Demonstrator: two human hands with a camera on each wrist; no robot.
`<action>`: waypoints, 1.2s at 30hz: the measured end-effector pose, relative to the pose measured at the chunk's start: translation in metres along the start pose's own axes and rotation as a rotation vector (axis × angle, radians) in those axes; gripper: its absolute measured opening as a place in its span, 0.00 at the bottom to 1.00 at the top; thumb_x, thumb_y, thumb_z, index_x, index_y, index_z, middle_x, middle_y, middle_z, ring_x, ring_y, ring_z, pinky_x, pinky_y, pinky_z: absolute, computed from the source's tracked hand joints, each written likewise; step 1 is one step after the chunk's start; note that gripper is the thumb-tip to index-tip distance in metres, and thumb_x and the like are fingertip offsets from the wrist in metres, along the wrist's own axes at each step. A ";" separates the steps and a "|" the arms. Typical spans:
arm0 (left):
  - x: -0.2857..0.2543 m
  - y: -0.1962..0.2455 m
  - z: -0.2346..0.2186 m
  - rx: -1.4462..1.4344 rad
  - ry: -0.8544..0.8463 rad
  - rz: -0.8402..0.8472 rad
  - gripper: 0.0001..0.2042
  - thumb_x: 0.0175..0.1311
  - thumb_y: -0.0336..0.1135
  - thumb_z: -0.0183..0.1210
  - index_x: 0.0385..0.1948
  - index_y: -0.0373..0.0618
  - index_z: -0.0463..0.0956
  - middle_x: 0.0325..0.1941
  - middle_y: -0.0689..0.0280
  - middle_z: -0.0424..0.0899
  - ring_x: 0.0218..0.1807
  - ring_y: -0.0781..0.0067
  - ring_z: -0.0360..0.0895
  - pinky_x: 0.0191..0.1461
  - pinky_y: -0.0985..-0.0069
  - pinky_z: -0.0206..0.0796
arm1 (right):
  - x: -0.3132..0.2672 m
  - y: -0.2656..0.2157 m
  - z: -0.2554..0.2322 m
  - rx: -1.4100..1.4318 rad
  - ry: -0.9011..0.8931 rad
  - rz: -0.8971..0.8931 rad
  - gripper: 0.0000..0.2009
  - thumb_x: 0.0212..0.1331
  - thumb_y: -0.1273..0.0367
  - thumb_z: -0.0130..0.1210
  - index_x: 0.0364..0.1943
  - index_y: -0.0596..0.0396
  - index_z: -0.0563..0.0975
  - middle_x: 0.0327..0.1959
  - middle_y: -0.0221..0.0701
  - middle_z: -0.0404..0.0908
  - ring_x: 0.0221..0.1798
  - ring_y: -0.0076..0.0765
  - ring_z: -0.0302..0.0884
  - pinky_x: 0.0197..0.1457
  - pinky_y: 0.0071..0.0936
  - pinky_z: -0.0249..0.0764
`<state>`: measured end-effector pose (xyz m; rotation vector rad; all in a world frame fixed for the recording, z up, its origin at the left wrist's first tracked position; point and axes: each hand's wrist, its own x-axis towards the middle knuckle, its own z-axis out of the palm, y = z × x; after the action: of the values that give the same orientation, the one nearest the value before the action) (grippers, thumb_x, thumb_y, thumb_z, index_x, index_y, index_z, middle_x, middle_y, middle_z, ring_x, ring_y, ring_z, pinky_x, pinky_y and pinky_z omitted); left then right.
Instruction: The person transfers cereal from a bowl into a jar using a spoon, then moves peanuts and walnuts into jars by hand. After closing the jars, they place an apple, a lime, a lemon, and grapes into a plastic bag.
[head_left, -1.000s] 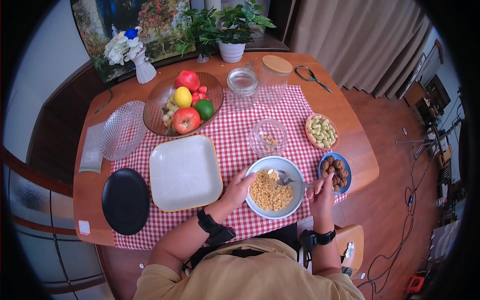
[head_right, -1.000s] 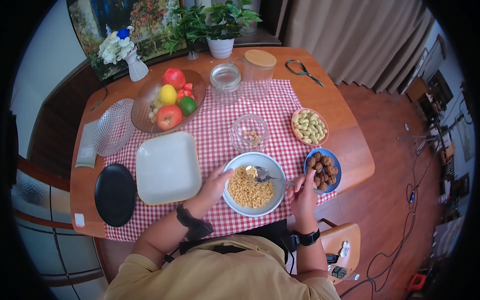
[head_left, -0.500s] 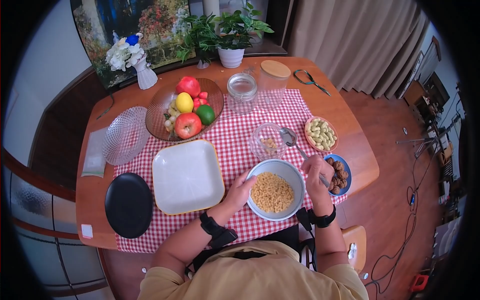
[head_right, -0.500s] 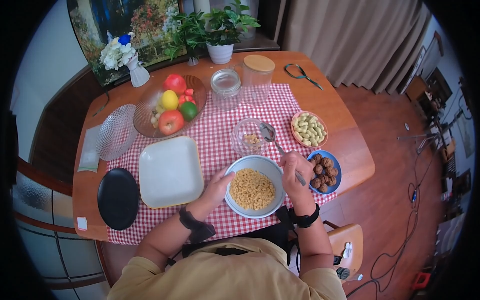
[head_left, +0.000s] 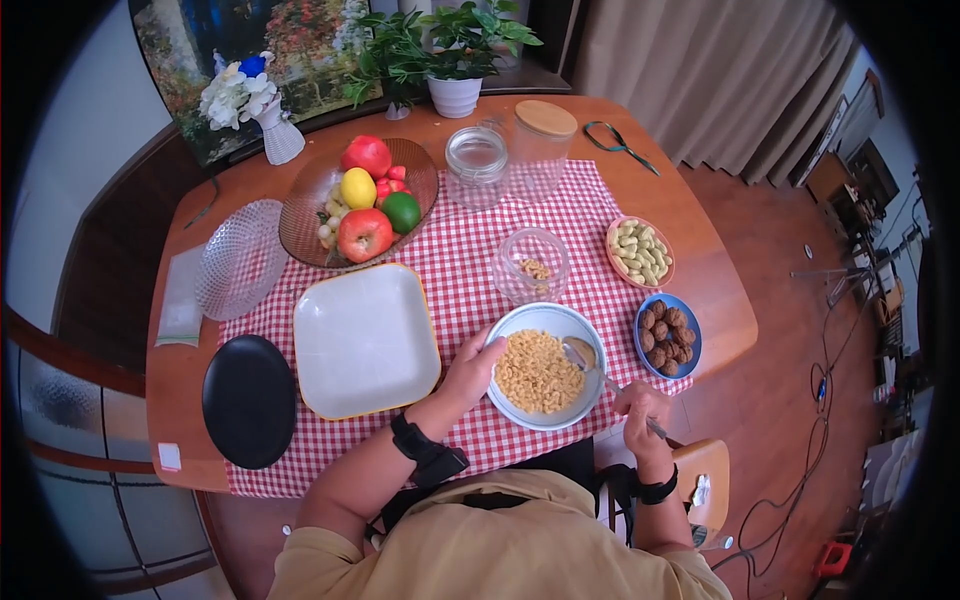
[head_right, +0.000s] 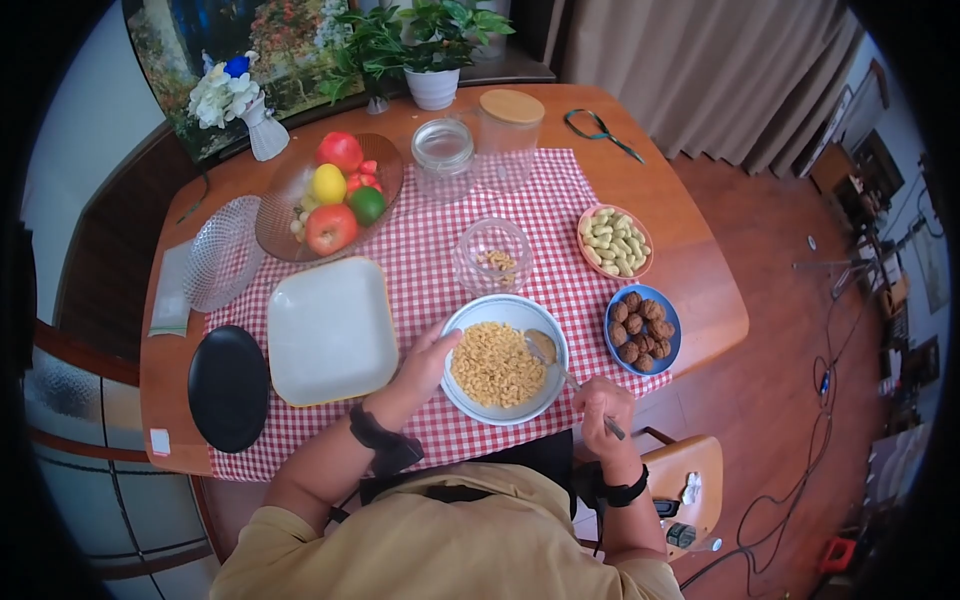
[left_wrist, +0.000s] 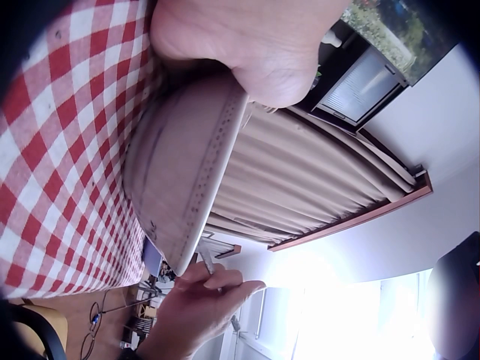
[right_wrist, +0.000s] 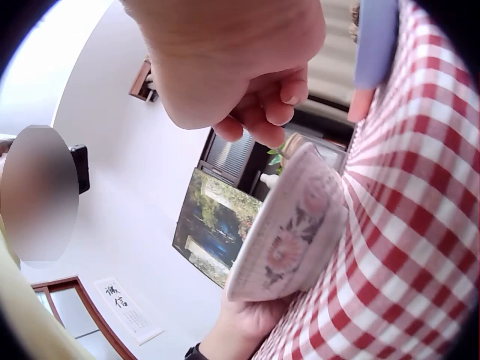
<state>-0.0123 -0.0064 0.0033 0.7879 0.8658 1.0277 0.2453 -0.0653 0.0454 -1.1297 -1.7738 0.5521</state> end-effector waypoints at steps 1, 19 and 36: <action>0.001 -0.001 0.000 -0.006 0.000 0.017 0.17 0.69 0.34 0.45 0.56 0.36 0.67 0.49 0.62 0.77 0.49 0.79 0.74 0.53 0.80 0.65 | -0.005 0.005 0.005 0.000 0.002 0.000 0.25 0.70 0.62 0.34 0.14 0.58 0.69 0.14 0.32 0.70 0.17 0.31 0.68 0.22 0.27 0.63; -0.001 0.002 0.000 -0.012 -0.009 0.026 0.15 0.70 0.34 0.45 0.53 0.36 0.69 0.46 0.64 0.78 0.45 0.80 0.75 0.49 0.80 0.68 | 0.004 0.006 0.018 0.423 0.358 0.506 0.29 0.71 0.50 0.28 0.16 0.53 0.65 0.10 0.31 0.67 0.15 0.25 0.65 0.20 0.19 0.62; 0.001 -0.002 0.000 -0.004 0.001 0.020 0.16 0.70 0.33 0.45 0.55 0.36 0.68 0.47 0.63 0.78 0.47 0.79 0.74 0.51 0.80 0.66 | 0.081 -0.010 0.029 0.706 0.285 0.338 0.24 0.71 0.52 0.31 0.22 0.53 0.66 0.19 0.32 0.72 0.21 0.24 0.67 0.26 0.18 0.64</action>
<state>-0.0117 -0.0061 0.0017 0.7938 0.8583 1.0474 0.2032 0.0034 0.0770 -0.9355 -1.0095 1.0602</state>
